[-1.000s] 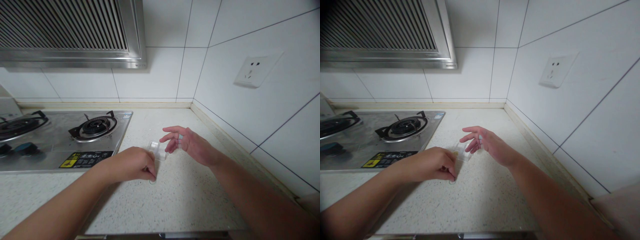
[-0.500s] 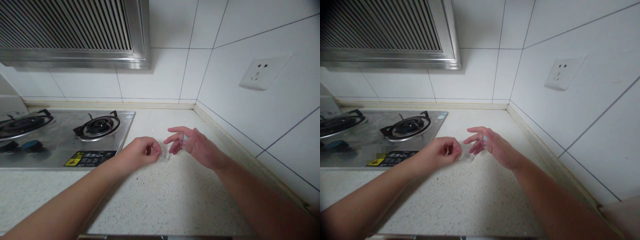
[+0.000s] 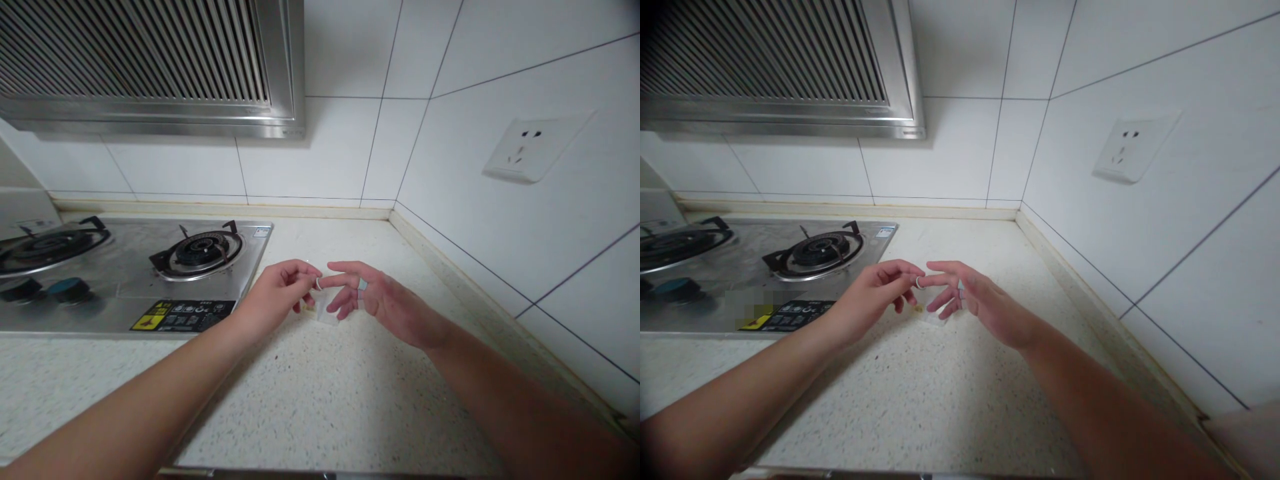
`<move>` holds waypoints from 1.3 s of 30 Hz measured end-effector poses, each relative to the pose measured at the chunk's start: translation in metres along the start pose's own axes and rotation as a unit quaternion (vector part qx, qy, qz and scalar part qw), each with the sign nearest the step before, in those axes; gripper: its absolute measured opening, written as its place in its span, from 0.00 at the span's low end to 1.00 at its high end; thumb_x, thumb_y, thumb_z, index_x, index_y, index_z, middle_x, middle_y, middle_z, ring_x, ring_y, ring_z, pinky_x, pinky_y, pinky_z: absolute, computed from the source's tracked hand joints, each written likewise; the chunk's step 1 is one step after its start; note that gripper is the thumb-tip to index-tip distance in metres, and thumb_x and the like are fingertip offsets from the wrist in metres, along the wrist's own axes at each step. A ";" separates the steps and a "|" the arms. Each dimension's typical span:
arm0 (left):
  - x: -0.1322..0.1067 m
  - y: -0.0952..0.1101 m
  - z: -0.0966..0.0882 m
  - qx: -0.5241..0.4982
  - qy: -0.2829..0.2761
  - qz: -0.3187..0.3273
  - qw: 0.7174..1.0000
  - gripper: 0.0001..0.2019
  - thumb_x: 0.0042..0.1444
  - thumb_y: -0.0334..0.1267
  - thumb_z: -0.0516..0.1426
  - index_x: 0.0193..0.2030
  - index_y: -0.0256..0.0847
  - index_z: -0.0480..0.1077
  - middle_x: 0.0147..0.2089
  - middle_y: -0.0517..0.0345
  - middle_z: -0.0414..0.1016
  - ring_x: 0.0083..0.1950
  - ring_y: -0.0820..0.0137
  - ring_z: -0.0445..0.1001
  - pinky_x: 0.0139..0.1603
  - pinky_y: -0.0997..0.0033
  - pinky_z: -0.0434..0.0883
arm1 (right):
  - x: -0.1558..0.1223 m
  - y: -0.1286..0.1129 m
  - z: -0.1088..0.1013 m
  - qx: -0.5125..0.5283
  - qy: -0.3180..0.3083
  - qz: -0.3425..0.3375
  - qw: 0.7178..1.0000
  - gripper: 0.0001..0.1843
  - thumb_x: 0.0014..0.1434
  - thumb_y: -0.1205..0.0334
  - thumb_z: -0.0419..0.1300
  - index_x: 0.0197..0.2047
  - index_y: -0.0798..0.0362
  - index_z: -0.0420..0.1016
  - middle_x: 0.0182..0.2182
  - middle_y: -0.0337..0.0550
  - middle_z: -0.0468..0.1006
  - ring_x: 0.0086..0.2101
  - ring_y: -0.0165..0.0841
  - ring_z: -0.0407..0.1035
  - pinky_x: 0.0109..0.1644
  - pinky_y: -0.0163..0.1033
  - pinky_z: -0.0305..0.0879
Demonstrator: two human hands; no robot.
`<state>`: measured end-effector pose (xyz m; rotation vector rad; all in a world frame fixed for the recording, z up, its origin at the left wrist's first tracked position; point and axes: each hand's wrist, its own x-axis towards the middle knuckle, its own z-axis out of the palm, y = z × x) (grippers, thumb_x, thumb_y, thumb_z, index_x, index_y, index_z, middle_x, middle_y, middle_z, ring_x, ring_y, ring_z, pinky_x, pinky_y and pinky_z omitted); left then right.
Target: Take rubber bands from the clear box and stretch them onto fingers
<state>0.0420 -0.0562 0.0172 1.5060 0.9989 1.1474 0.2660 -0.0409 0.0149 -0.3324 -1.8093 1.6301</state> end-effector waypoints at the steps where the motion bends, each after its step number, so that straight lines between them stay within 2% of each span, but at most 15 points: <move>1: 0.000 0.000 0.000 -0.002 0.000 0.000 1.000 0.10 0.60 0.42 0.60 0.42 0.36 0.74 0.32 0.55 0.76 0.30 0.71 0.74 0.25 0.76 0.67 | 0.000 0.000 -0.001 -0.003 0.002 0.000 1.000 0.31 0.71 0.38 0.47 0.67 0.48 0.61 0.62 0.57 0.68 0.47 0.42 0.74 0.50 0.51 0.67; 5: -0.002 0.003 0.000 -0.001 -0.007 0.002 1.000 0.14 0.59 0.43 0.62 0.47 0.36 0.77 0.38 0.52 0.78 0.34 0.69 0.75 0.26 0.76 0.69 | -0.002 0.000 -0.004 0.001 0.001 -0.006 1.000 0.30 0.72 0.39 0.45 0.68 0.46 0.59 0.64 0.56 0.67 0.48 0.42 0.73 0.51 0.51 0.66; 8: -0.001 0.000 -0.001 -0.018 -0.015 0.008 1.000 0.15 0.57 0.42 0.64 0.49 0.37 0.78 0.37 0.53 0.79 0.34 0.70 0.75 0.27 0.75 0.70 | -0.002 0.000 -0.003 0.008 -0.008 -0.008 1.000 0.31 0.71 0.38 0.47 0.69 0.45 0.59 0.65 0.56 0.66 0.49 0.42 0.73 0.51 0.51 0.66; 15: 0.002 -0.010 -0.003 -0.016 -0.007 0.033 0.999 0.11 0.50 0.37 0.68 0.42 0.41 0.82 0.37 0.54 0.82 0.31 0.71 0.73 0.30 0.73 0.70 | -0.003 -0.004 0.002 0.024 -0.034 0.020 0.999 0.35 0.68 0.35 0.49 0.71 0.44 0.56 0.65 0.56 0.66 0.49 0.43 0.73 0.52 0.52 0.64; 17: 0.000 -0.008 -0.001 -0.010 -0.037 0.049 0.998 0.10 0.52 0.37 0.68 0.42 0.40 0.83 0.35 0.55 0.82 0.33 0.69 0.74 0.33 0.71 0.71 | -0.004 -0.004 0.005 0.022 -0.050 0.035 0.998 0.38 0.67 0.33 0.48 0.72 0.45 0.53 0.64 0.56 0.67 0.50 0.44 0.73 0.53 0.53 0.64; 20: -0.007 -0.004 0.006 0.023 -0.144 0.058 0.988 0.07 0.60 0.38 0.64 0.40 0.38 0.82 0.30 0.56 0.81 0.30 0.70 0.75 0.36 0.69 0.72 | -0.006 -0.004 0.011 0.007 -0.090 0.058 0.994 0.41 0.67 0.31 0.47 0.75 0.43 0.47 0.64 0.55 0.65 0.52 0.46 0.71 0.54 0.55 0.64; 22: -0.011 -0.001 0.012 0.053 -0.168 0.068 0.982 0.08 0.62 0.40 0.63 0.36 0.38 0.81 0.27 0.57 0.80 0.27 0.71 0.75 0.34 0.71 0.72 | -0.007 -0.004 0.015 -0.004 -0.117 0.070 0.991 0.42 0.67 0.31 0.48 0.75 0.41 0.44 0.67 0.54 0.60 0.54 0.47 0.71 0.55 0.55 0.64; 24: -0.012 0.000 0.014 0.075 -0.143 0.074 0.984 0.07 0.59 0.40 0.65 0.35 0.38 0.80 0.26 0.59 0.79 0.26 0.72 0.74 0.31 0.73 0.71 | -0.007 -0.005 0.016 -0.007 -0.127 0.072 0.989 0.42 0.67 0.31 0.48 0.75 0.39 0.43 0.69 0.54 0.57 0.54 0.47 0.70 0.55 0.56 0.64; 26: -0.011 0.001 0.013 0.076 -0.107 0.071 0.989 0.07 0.56 0.38 0.68 0.39 0.38 0.79 0.29 0.58 0.81 0.28 0.70 0.76 0.32 0.73 0.71 | -0.006 -0.007 0.015 -0.003 -0.114 0.065 0.991 0.42 0.66 0.31 0.49 0.75 0.40 0.44 0.69 0.55 0.58 0.54 0.47 0.70 0.55 0.55 0.64; 28: -0.009 0.003 0.006 0.073 -0.059 0.081 0.992 0.11 0.52 0.36 0.69 0.42 0.38 0.78 0.35 0.55 0.82 0.33 0.68 0.79 0.35 0.71 0.73 | -0.006 -0.008 0.011 0.007 -0.086 0.057 0.995 0.43 0.66 0.31 0.50 0.75 0.42 0.46 0.69 0.57 0.58 0.53 0.46 0.71 0.55 0.54 0.64; 30: -0.007 0.004 -0.002 0.082 -0.010 0.104 0.991 0.11 0.51 0.35 0.69 0.41 0.38 0.78 0.38 0.53 0.83 0.38 0.66 0.80 0.40 0.69 0.74 | -0.005 -0.010 0.008 0.022 -0.061 0.048 0.997 0.42 0.66 0.31 0.50 0.75 0.42 0.46 0.69 0.57 0.58 0.51 0.44 0.72 0.55 0.53 0.63; 34: -0.006 0.004 -0.010 0.082 -0.009 0.106 0.991 0.09 0.55 0.37 0.67 0.41 0.38 0.81 0.39 0.51 0.84 0.39 0.65 0.80 0.41 0.67 0.74 | -0.006 -0.009 0.006 0.039 -0.060 0.033 0.997 0.42 0.66 0.31 0.50 0.74 0.41 0.47 0.67 0.57 0.62 0.51 0.43 0.72 0.54 0.52 0.64; 37: -0.008 0.002 -0.005 0.081 -0.026 0.105 0.991 0.08 0.54 0.36 0.67 0.41 0.38 0.81 0.39 0.51 0.84 0.38 0.65 0.80 0.41 0.68 0.75 | -0.006 -0.005 0.008 0.036 -0.073 0.034 0.996 0.42 0.66 0.31 0.50 0.75 0.42 0.47 0.62 0.56 0.69 0.51 0.45 0.73 0.54 0.52 0.64; 39: -0.010 0.002 0.001 0.077 -0.037 0.103 0.991 0.07 0.54 0.34 0.67 0.40 0.39 0.82 0.38 0.52 0.84 0.38 0.65 0.81 0.41 0.68 0.75 | -0.006 -0.004 0.011 0.035 -0.083 0.034 0.995 0.42 0.66 0.31 0.49 0.75 0.42 0.46 0.62 0.55 0.69 0.51 0.46 0.73 0.53 0.52 0.64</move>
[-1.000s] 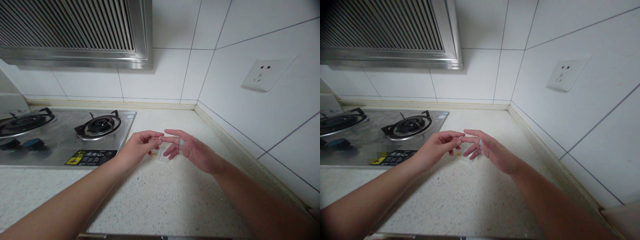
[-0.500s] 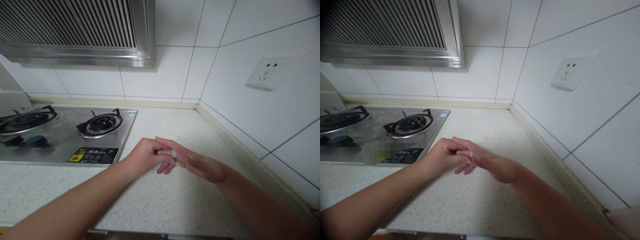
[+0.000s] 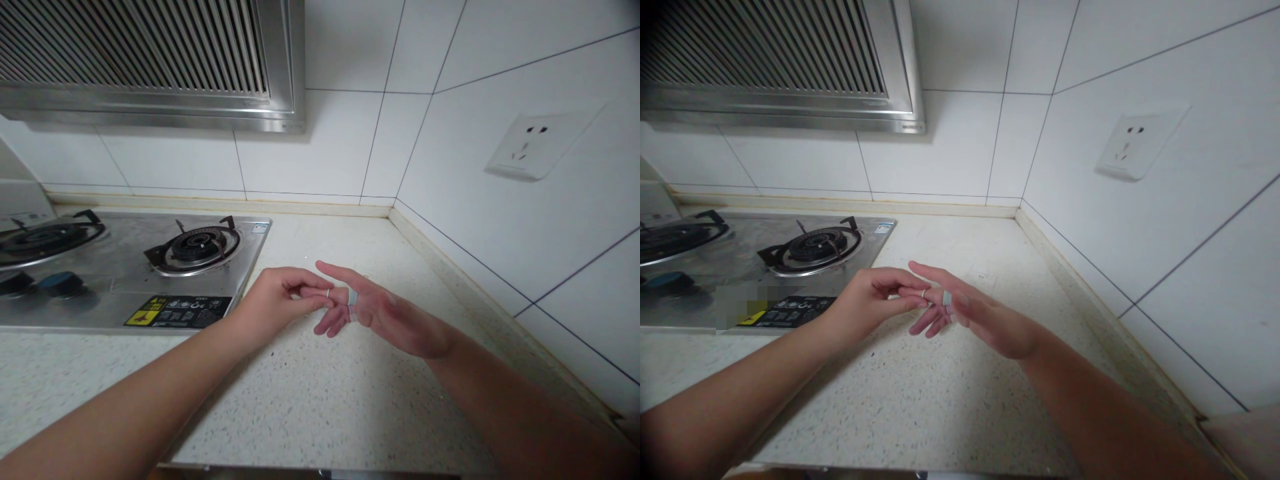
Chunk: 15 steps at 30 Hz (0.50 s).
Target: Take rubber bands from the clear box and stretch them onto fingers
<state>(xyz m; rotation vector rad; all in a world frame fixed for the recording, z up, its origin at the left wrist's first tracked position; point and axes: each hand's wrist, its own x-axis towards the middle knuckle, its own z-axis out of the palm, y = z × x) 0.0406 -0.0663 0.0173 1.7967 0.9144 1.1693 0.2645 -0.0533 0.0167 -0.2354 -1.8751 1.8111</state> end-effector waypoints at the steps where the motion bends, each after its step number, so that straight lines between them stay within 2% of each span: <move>1: -0.001 0.001 0.003 -0.002 -0.006 -0.005 1.000 0.06 0.54 0.34 0.67 0.40 0.39 0.82 0.37 0.53 0.84 0.38 0.65 0.81 0.41 0.68 0.75 | 0.000 0.001 0.001 -0.002 -0.007 0.001 1.000 0.42 0.66 0.31 0.49 0.75 0.41 0.46 0.63 0.55 0.67 0.51 0.46 0.73 0.53 0.52 0.65; 5: -0.003 0.004 0.013 -0.028 -0.040 -0.033 0.998 0.05 0.57 0.37 0.66 0.36 0.39 0.82 0.31 0.54 0.83 0.31 0.65 0.81 0.35 0.69 0.75 | 0.002 -0.001 0.006 -0.019 -0.036 0.016 0.999 0.42 0.66 0.30 0.48 0.75 0.40 0.45 0.70 0.55 0.56 0.53 0.47 0.72 0.53 0.53 0.66; 9: -0.003 0.003 0.016 -0.034 -0.063 -0.040 0.997 0.07 0.58 0.41 0.66 0.35 0.39 0.81 0.28 0.56 0.81 0.28 0.68 0.79 0.32 0.70 0.74 | 0.003 -0.003 0.008 -0.026 -0.041 0.025 0.999 0.42 0.66 0.30 0.47 0.75 0.39 0.45 0.69 0.54 0.59 0.53 0.47 0.71 0.54 0.54 0.65; 13: -0.001 0.003 0.010 -0.007 -0.025 -0.021 0.999 0.11 0.53 0.36 0.68 0.43 0.38 0.79 0.36 0.54 0.83 0.35 0.66 0.80 0.36 0.70 0.73 | 0.002 -0.003 0.004 -0.012 -0.025 0.019 0.999 0.44 0.64 0.29 0.49 0.75 0.40 0.46 0.71 0.56 0.55 0.53 0.47 0.71 0.54 0.54 0.65; 15: 0.000 0.002 0.005 0.019 -0.001 -0.007 1.000 0.10 0.54 0.34 0.67 0.43 0.38 0.79 0.37 0.54 0.83 0.36 0.67 0.79 0.37 0.71 0.73 | 0.001 -0.003 0.002 -0.004 -0.018 0.015 1.000 0.44 0.64 0.28 0.49 0.75 0.40 0.45 0.71 0.56 0.55 0.53 0.47 0.72 0.54 0.54 0.65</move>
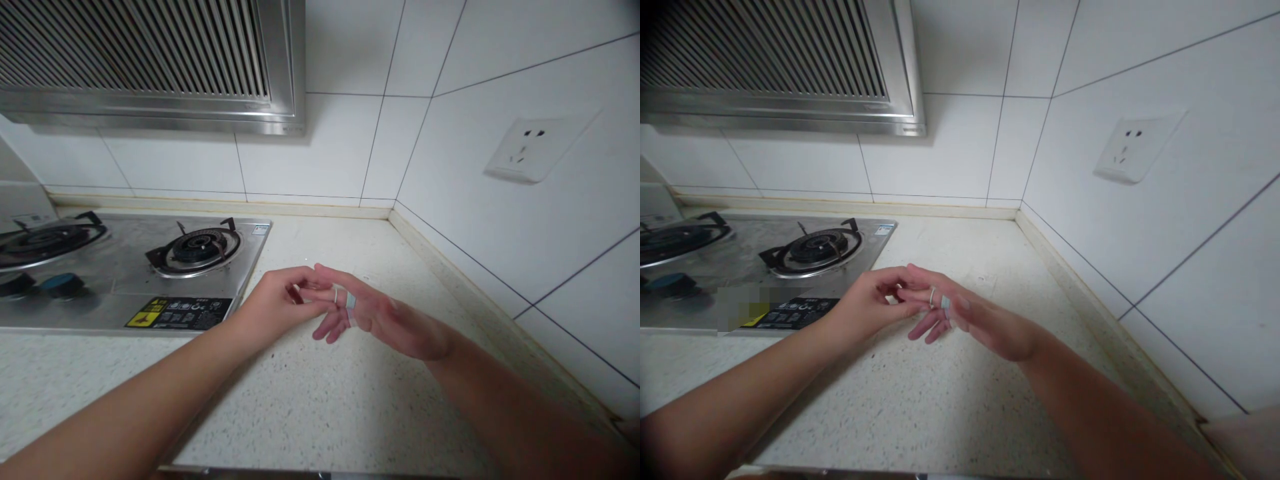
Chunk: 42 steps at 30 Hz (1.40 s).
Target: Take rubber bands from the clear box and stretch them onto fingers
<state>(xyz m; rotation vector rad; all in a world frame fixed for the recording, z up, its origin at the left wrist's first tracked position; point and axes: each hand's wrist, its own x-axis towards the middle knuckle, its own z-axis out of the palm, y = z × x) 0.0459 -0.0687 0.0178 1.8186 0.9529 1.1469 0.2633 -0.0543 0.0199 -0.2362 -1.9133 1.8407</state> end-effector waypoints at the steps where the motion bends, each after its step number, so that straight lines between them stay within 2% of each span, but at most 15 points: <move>1: 0.000 0.000 -0.001 0.008 0.004 0.004 1.000 0.08 0.54 0.34 0.66 0.42 0.37 0.79 0.37 0.54 0.83 0.36 0.67 0.79 0.37 0.71 0.73 | 0.000 0.000 -0.001 0.004 0.000 -0.003 1.000 0.44 0.64 0.28 0.48 0.75 0.39 0.44 0.71 0.56 0.55 0.53 0.47 0.72 0.54 0.54 0.65; 5: -0.001 0.003 0.000 -0.011 -0.020 0.001 1.000 0.06 0.56 0.33 0.64 0.40 0.37 0.80 0.36 0.53 0.84 0.36 0.67 0.80 0.37 0.71 0.74 | 0.000 0.002 -0.001 0.010 -0.008 -0.004 1.000 0.44 0.64 0.28 0.48 0.76 0.39 0.43 0.71 0.57 0.55 0.52 0.46 0.72 0.54 0.53 0.65; 10: -0.003 0.010 0.006 -0.031 -0.067 -0.014 0.997 0.06 0.61 0.36 0.62 0.37 0.37 0.80 0.28 0.56 0.81 0.25 0.71 0.76 0.28 0.74 0.71 | 0.000 0.004 0.001 0.013 -0.008 0.003 1.000 0.44 0.65 0.30 0.48 0.76 0.41 0.44 0.69 0.56 0.58 0.52 0.45 0.72 0.54 0.52 0.65; 14: -0.004 0.008 0.009 -0.011 -0.087 -0.004 0.996 0.08 0.63 0.38 0.61 0.35 0.38 0.80 0.24 0.59 0.78 0.22 0.74 0.73 0.26 0.75 0.68 | 0.001 0.003 0.004 0.006 -0.020 0.009 1.000 0.45 0.65 0.29 0.48 0.76 0.41 0.43 0.68 0.56 0.60 0.54 0.47 0.71 0.54 0.54 0.65; 18: -0.004 0.005 0.011 0.002 -0.139 -0.014 0.990 0.12 0.66 0.40 0.59 0.33 0.39 0.79 0.20 0.61 0.74 0.21 0.74 0.71 0.26 0.75 0.67 | 0.003 0.002 0.007 -0.003 -0.045 0.027 0.999 0.46 0.65 0.28 0.48 0.76 0.40 0.39 0.70 0.57 0.56 0.54 0.47 0.71 0.54 0.55 0.65; 20: -0.003 0.005 0.010 -0.010 -0.159 -0.024 0.987 0.08 0.63 0.41 0.62 0.37 0.39 0.79 0.22 0.60 0.76 0.21 0.73 0.71 0.25 0.74 0.67 | 0.003 0.002 0.007 0.004 -0.045 0.025 0.999 0.46 0.65 0.29 0.48 0.76 0.40 0.38 0.71 0.57 0.54 0.54 0.47 0.71 0.55 0.55 0.65; 21: -0.003 0.005 0.009 -0.020 -0.159 -0.029 0.987 0.08 0.61 0.41 0.64 0.41 0.38 0.78 0.25 0.59 0.77 0.21 0.73 0.71 0.25 0.74 0.67 | 0.003 0.002 0.007 0.009 -0.041 0.021 0.999 0.46 0.65 0.29 0.48 0.76 0.40 0.39 0.71 0.57 0.54 0.54 0.47 0.71 0.55 0.54 0.65; 23: -0.002 0.007 0.005 -0.019 -0.125 -0.026 0.992 0.10 0.58 0.38 0.66 0.44 0.38 0.77 0.31 0.57 0.80 0.25 0.71 0.73 0.27 0.73 0.69 | 0.002 0.002 0.005 0.017 -0.029 0.011 0.999 0.46 0.64 0.28 0.49 0.76 0.41 0.41 0.71 0.57 0.55 0.54 0.47 0.71 0.55 0.54 0.64; 26: 0.000 0.009 -0.001 0.037 -0.042 0.016 0.998 0.09 0.55 0.33 0.66 0.43 0.38 0.78 0.37 0.55 0.82 0.35 0.68 0.77 0.35 0.72 0.71 | 0.002 0.002 0.002 0.017 -0.014 -0.004 1.000 0.45 0.63 0.27 0.48 0.75 0.39 0.43 0.71 0.57 0.54 0.53 0.47 0.71 0.54 0.53 0.65; 27: 0.000 0.009 -0.002 0.049 -0.032 0.026 0.998 0.08 0.56 0.31 0.65 0.43 0.38 0.79 0.38 0.55 0.82 0.37 0.68 0.77 0.37 0.72 0.71 | 0.002 0.002 0.001 0.018 -0.012 -0.007 1.000 0.45 0.63 0.27 0.47 0.75 0.38 0.43 0.71 0.57 0.54 0.53 0.47 0.72 0.54 0.53 0.65; 34: -0.001 0.004 0.004 -0.011 -0.065 -0.027 0.997 0.07 0.60 0.35 0.62 0.42 0.37 0.80 0.36 0.52 0.83 0.34 0.68 0.79 0.36 0.71 0.72 | 0.003 0.003 0.001 0.029 -0.019 0.006 0.999 0.45 0.64 0.27 0.47 0.76 0.38 0.42 0.72 0.56 0.53 0.53 0.47 0.72 0.54 0.54 0.65; 42: -0.001 0.005 0.004 -0.032 -0.097 -0.006 0.995 0.08 0.63 0.39 0.62 0.43 0.38 0.81 0.33 0.53 0.82 0.29 0.69 0.77 0.30 0.72 0.72 | 0.003 0.000 0.004 0.049 -0.033 -0.013 0.998 0.44 0.64 0.27 0.45 0.76 0.37 0.42 0.72 0.54 0.53 0.53 0.48 0.72 0.54 0.54 0.65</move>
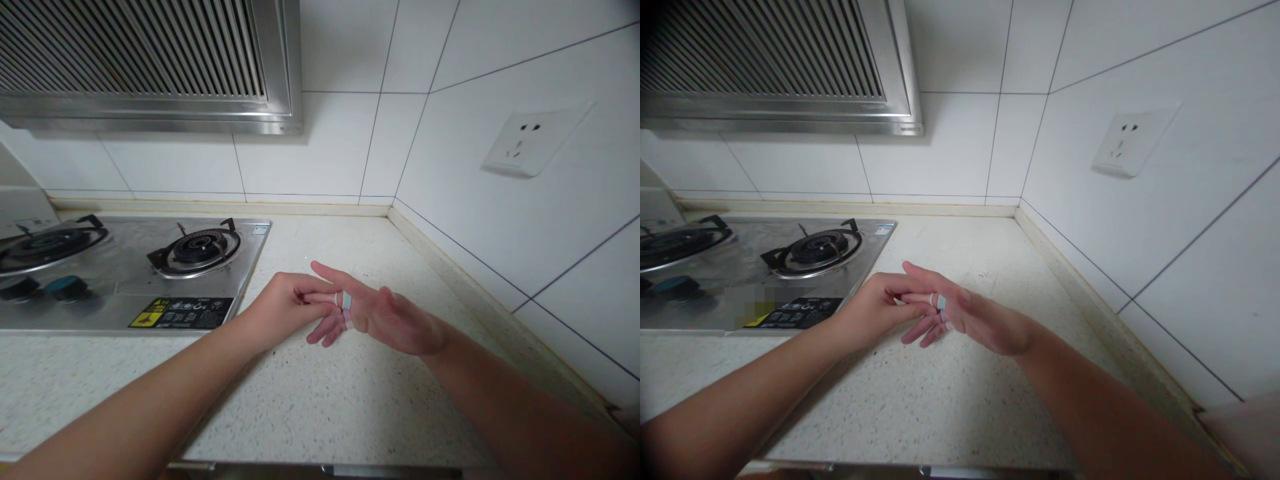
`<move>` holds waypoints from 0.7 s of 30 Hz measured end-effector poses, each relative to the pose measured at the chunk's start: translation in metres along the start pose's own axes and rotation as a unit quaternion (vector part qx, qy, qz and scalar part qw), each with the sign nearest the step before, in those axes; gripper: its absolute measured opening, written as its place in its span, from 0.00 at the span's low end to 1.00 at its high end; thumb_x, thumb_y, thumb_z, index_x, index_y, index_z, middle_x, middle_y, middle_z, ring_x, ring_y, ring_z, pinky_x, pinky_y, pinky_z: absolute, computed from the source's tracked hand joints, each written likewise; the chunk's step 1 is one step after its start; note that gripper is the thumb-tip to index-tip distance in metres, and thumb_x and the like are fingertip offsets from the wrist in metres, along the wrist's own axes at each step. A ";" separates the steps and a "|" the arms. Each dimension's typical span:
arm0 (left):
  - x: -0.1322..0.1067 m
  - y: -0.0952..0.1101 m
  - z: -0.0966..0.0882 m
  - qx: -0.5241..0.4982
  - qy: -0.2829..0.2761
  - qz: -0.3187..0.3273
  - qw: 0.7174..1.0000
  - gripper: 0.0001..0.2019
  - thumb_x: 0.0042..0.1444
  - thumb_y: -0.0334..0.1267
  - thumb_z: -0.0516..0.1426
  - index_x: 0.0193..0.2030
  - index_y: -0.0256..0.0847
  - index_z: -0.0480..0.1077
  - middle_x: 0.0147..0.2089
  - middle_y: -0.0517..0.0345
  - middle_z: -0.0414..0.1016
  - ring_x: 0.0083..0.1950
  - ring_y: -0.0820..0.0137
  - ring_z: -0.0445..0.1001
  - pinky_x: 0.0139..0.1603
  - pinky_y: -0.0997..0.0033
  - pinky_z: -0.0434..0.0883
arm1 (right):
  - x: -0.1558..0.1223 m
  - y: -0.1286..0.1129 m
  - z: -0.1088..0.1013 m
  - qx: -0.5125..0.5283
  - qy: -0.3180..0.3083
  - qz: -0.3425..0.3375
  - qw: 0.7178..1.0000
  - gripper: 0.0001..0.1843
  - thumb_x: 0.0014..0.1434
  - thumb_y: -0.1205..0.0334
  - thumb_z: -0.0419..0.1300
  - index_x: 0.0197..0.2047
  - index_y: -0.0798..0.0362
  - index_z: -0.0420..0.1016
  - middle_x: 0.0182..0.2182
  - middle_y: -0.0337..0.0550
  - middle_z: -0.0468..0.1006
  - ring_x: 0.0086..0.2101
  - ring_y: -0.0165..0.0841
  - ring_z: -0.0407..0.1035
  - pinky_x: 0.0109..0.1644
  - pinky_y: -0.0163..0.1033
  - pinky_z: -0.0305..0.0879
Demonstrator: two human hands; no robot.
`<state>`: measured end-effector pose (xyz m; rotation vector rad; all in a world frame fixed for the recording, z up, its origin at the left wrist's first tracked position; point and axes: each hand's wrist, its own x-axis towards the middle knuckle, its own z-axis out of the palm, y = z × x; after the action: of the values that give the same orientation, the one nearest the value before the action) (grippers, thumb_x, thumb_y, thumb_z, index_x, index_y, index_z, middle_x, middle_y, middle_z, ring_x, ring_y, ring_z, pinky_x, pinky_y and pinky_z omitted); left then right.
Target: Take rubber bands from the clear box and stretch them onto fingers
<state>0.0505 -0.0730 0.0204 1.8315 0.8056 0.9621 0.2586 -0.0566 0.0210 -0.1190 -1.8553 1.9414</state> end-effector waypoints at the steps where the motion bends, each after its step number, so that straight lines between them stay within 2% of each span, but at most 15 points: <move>1: 0.000 0.001 0.000 -0.002 -0.009 0.001 1.000 0.09 0.63 0.39 0.61 0.44 0.38 0.81 0.32 0.53 0.81 0.28 0.70 0.76 0.29 0.72 0.71 | 0.000 0.000 0.000 0.001 -0.001 -0.002 1.000 0.44 0.65 0.28 0.45 0.76 0.37 0.42 0.71 0.54 0.54 0.53 0.49 0.72 0.54 0.54 0.65; 4: 0.000 0.001 -0.001 0.000 -0.038 0.005 0.999 0.10 0.65 0.38 0.59 0.45 0.36 0.80 0.31 0.54 0.80 0.26 0.72 0.74 0.28 0.74 0.70 | 0.000 0.001 -0.001 -0.004 -0.003 -0.003 1.000 0.44 0.65 0.27 0.45 0.76 0.38 0.42 0.70 0.55 0.57 0.53 0.48 0.72 0.54 0.54 0.65; 6: 0.001 -0.001 0.000 0.015 -0.037 0.008 0.999 0.09 0.65 0.35 0.58 0.45 0.36 0.79 0.31 0.55 0.80 0.25 0.74 0.73 0.27 0.75 0.69 | 0.000 0.002 -0.002 -0.007 0.000 -0.002 1.000 0.44 0.64 0.27 0.45 0.76 0.38 0.42 0.70 0.56 0.58 0.53 0.48 0.72 0.53 0.54 0.65; 11: 0.004 -0.007 0.001 0.042 0.080 0.018 0.996 0.09 0.55 0.33 0.65 0.43 0.35 0.77 0.37 0.53 0.81 0.35 0.68 0.78 0.34 0.72 0.72 | -0.001 0.004 -0.005 -0.006 0.015 0.009 1.000 0.46 0.63 0.26 0.46 0.75 0.38 0.43 0.72 0.56 0.50 0.54 0.49 0.72 0.53 0.54 0.65; 14: 0.004 -0.008 0.003 0.009 0.081 -0.011 0.997 0.10 0.55 0.35 0.65 0.43 0.35 0.77 0.38 0.50 0.82 0.38 0.64 0.80 0.38 0.68 0.74 | -0.001 0.005 -0.006 -0.006 0.016 0.005 1.000 0.45 0.63 0.26 0.45 0.75 0.38 0.43 0.72 0.56 0.50 0.53 0.49 0.72 0.53 0.54 0.65; 18: 0.004 -0.006 0.006 -0.032 0.067 -0.025 0.997 0.08 0.54 0.35 0.64 0.39 0.34 0.79 0.34 0.51 0.82 0.33 0.66 0.79 0.35 0.69 0.74 | 0.000 0.005 -0.006 0.002 0.014 0.004 1.000 0.44 0.64 0.26 0.45 0.75 0.37 0.43 0.71 0.56 0.53 0.52 0.48 0.72 0.53 0.54 0.65; 21: 0.003 -0.003 0.008 -0.049 0.052 -0.036 0.997 0.07 0.55 0.35 0.64 0.38 0.33 0.80 0.26 0.56 0.78 0.25 0.72 0.72 0.27 0.74 0.68 | -0.001 0.003 -0.005 0.013 0.018 0.000 1.000 0.45 0.64 0.27 0.46 0.76 0.39 0.42 0.67 0.56 0.62 0.52 0.48 0.72 0.53 0.54 0.64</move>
<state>0.0587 -0.0722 0.0162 1.6685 0.8657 1.0401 0.2600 -0.0521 0.0173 -0.1456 -1.8067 1.9506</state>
